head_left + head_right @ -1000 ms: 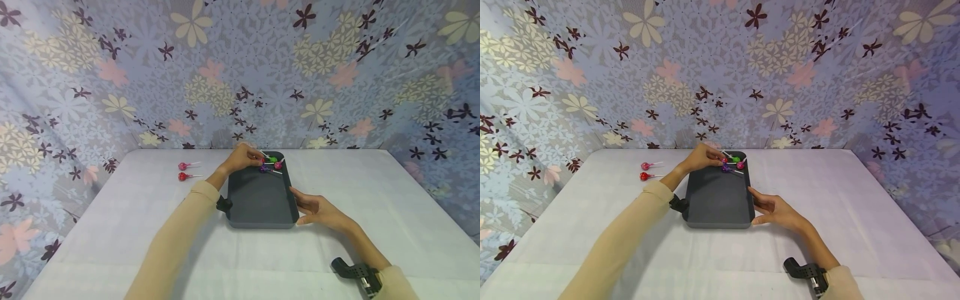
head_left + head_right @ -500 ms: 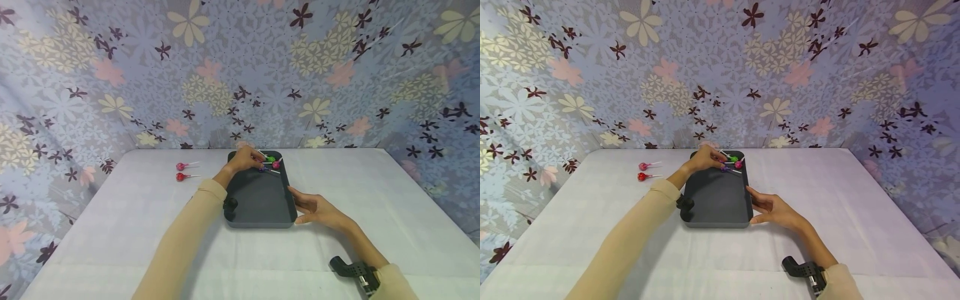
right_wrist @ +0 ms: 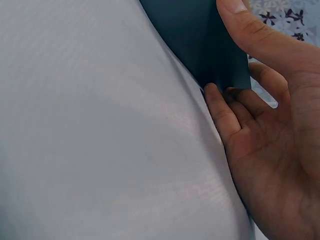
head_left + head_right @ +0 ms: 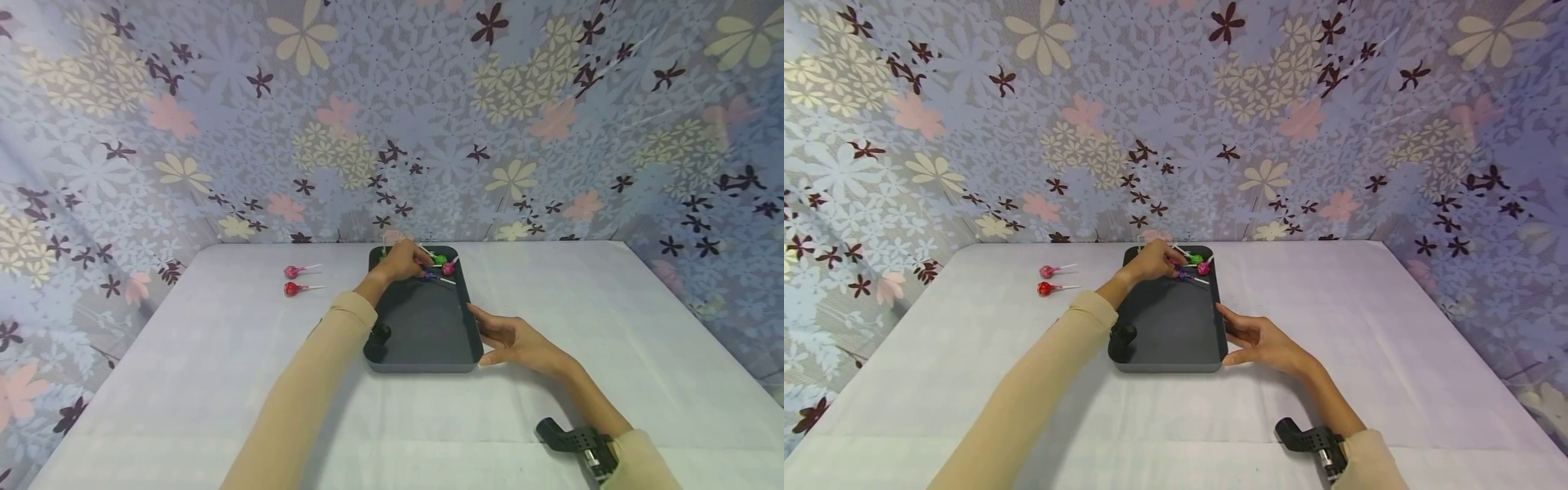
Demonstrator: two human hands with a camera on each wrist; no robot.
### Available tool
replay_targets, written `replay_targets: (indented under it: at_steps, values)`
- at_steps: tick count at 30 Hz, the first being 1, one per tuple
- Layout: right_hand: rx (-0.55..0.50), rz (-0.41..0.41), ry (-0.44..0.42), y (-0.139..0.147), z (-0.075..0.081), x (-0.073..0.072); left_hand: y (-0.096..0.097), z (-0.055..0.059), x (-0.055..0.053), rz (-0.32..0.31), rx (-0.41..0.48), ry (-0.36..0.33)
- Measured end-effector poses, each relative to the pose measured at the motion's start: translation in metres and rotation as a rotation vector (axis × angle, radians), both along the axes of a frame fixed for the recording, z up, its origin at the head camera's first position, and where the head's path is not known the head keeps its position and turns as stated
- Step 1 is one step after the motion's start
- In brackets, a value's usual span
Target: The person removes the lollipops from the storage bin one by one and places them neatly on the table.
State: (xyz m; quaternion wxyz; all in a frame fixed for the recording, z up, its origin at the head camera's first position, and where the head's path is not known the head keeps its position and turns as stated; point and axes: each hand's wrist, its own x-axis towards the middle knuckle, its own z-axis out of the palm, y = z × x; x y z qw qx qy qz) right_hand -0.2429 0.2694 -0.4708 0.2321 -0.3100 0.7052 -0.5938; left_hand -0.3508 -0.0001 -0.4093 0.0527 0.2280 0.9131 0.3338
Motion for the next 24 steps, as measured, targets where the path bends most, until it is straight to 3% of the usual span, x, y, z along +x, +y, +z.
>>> replay_targets:
  at_steps: [16,24]
  values:
    - [0.012,0.003,0.004,0.0,0.0,-0.001,0.01,-0.006,0.0,0.048,-0.012,-0.039]
    - [0.007,0.004,0.001,0.001,-0.001,-0.003,0.013,-0.006,0.002,0.047,-0.112,0.004]
